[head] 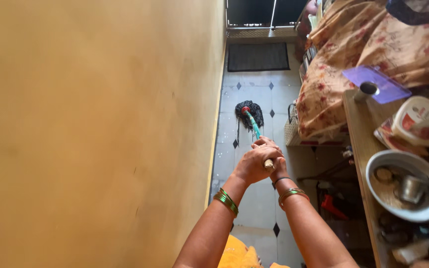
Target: The person cleans the floor by hand using a mop, moving a door mat, and wiping various sections of the tiled floor in a hallway and entryway.
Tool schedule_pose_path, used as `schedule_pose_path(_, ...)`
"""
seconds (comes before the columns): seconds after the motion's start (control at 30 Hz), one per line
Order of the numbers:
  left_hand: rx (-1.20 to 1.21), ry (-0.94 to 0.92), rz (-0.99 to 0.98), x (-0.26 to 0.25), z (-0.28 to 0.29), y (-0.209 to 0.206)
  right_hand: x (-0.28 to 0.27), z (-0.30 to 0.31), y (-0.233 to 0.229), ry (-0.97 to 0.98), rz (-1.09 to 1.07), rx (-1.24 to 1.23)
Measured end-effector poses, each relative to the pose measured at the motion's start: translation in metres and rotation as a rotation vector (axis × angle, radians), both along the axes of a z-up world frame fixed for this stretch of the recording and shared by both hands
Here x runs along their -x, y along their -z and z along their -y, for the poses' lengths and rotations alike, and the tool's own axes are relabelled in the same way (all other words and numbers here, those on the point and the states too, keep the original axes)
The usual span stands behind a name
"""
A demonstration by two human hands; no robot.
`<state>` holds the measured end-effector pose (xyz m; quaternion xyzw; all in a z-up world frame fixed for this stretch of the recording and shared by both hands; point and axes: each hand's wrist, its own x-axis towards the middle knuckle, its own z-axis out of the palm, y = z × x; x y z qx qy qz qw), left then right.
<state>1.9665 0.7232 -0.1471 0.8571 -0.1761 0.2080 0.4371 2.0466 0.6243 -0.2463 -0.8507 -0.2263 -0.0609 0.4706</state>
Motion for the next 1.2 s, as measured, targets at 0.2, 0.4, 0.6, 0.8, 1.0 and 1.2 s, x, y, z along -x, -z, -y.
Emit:
schedule_pose_path(0.2,0.015,-0.044,-0.070,-0.104,-0.032,0.005,-0.096,-0.035,0.000,0.008,-0.131,-0.193)
schedule_pose_path(0.4,-0.003,0.028,-0.014,-0.235,-0.074,0.000,-0.255,-0.078,0.037,-0.062,-0.148,-0.165)
schedule_pose_path(0.6,-0.032,0.050,-0.012,-0.352,-0.126,-0.012,-0.368,-0.128,0.026,-0.151,-0.270,-0.428)
schedule_pose_path(0.8,0.035,0.002,0.035,-0.437,-0.149,-0.032,-0.435,-0.154,-0.003,-0.007,0.081,-0.007)
schedule_pose_path(1.0,0.141,0.024,0.103,-0.520,-0.173,-0.061,-0.525,-0.184,0.013,-0.570,-0.526,-1.197)
schedule_pose_path(1.2,0.264,0.037,0.074,-0.609,-0.175,-0.088,-0.628,-0.200,0.037,-0.629,-0.586,-1.356)
